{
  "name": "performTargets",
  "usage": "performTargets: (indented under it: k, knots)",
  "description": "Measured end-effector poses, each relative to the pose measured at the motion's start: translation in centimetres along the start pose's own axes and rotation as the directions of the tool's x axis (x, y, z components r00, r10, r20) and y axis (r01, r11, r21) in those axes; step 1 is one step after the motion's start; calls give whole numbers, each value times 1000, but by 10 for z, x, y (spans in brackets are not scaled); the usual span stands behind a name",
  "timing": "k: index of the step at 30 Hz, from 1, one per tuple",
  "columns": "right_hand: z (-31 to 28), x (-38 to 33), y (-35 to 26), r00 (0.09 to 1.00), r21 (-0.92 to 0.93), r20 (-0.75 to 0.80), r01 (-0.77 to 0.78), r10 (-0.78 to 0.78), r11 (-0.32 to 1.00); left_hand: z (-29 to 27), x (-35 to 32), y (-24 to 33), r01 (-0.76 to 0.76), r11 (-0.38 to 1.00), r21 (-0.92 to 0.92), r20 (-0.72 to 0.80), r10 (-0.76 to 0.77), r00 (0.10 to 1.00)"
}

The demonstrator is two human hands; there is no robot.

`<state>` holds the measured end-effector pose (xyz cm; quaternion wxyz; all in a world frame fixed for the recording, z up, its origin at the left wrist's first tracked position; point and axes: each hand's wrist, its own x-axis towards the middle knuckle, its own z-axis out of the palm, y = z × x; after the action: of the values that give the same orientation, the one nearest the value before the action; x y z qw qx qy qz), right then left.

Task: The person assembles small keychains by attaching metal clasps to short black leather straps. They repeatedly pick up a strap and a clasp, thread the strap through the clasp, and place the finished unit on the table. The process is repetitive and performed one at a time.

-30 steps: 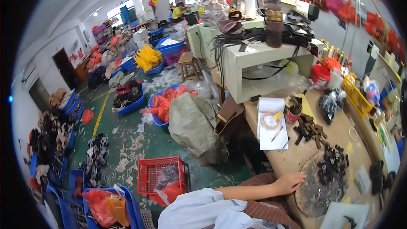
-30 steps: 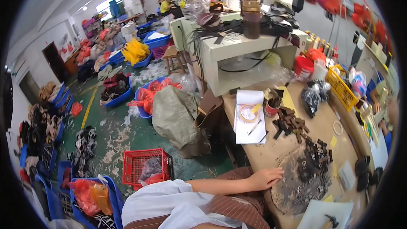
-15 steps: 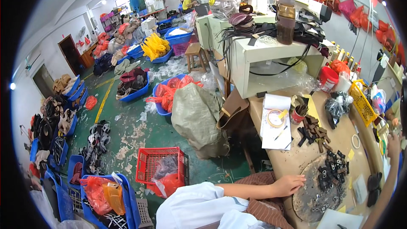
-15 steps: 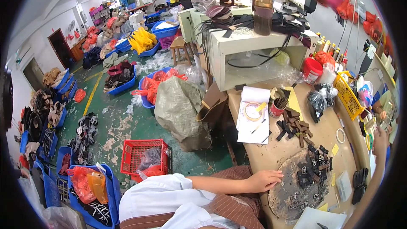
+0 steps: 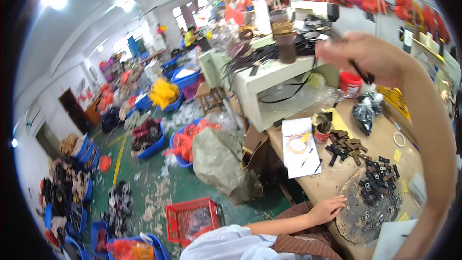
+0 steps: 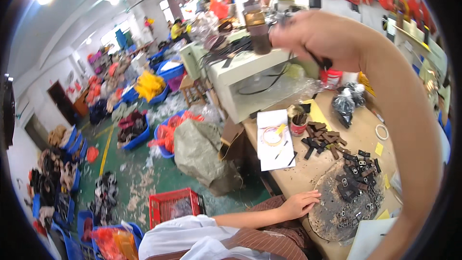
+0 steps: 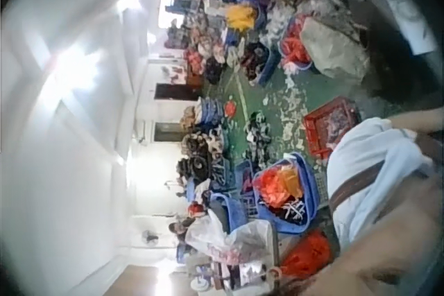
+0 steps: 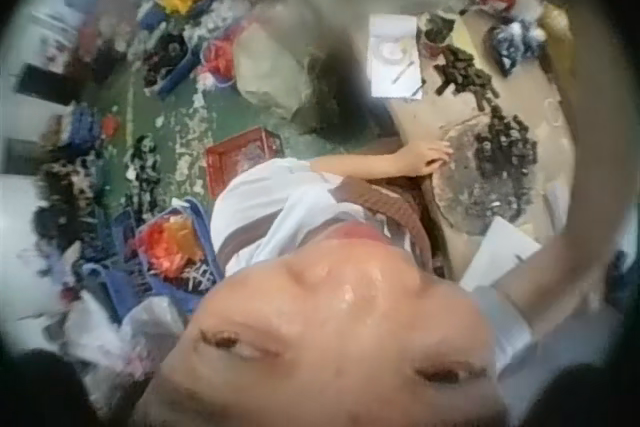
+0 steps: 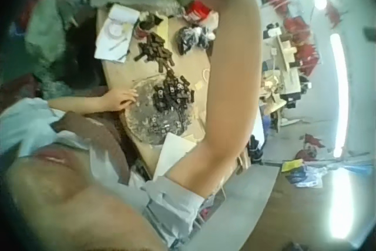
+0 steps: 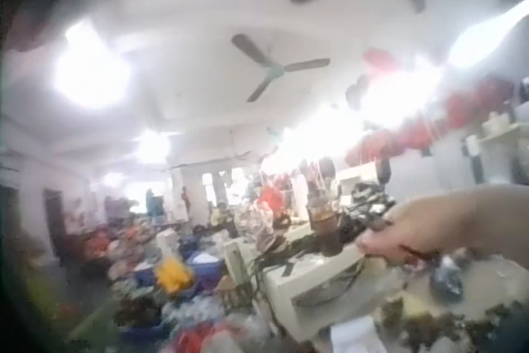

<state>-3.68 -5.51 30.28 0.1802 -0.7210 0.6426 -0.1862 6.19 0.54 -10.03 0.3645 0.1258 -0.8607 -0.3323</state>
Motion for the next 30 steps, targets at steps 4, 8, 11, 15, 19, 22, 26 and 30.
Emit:
performTargets:
  k: [4, 8, 11, 15, 19, 22, 26, 30]
  knots:
    - [-47, -75, 108, 868, -455, 192, -334, 457, 825, 20, 21, 8, -79, 994, -70, -4, 79, 997]
    - [-48, -140, 181, 821, -409, 42, -506, 570, 759, 28, 22, 2, -102, 993, -62, -18, 101, 995]
    - [-5, -59, 121, 987, -125, -12, -157, 157, 980, 8, -4, -5, -39, 999, -10, 20, 39, 999]
    - [13, -15, -35, 998, 87, 43, 39, -43, 995, 3, -9, -4, 10, 999, -38, 34, -9, 999]
    - [-18, -82, 33, 795, -638, 308, -234, 522, 733, 19, 22, 3, -114, 987, -113, 27, 117, 993]
    - [11, -200, 242, 588, -579, 410, -423, 697, 697, 14, 16, -3, -113, 987, -117, -11, 112, 994]
    - [137, -307, 266, 818, -315, 185, -475, 544, 821, 21, 13, -2, -107, 985, -137, -36, 103, 994]
    - [223, -295, 190, 811, -264, -132, -583, 570, 768, 22, 13, -2, -117, 987, -109, -44, 113, 993]
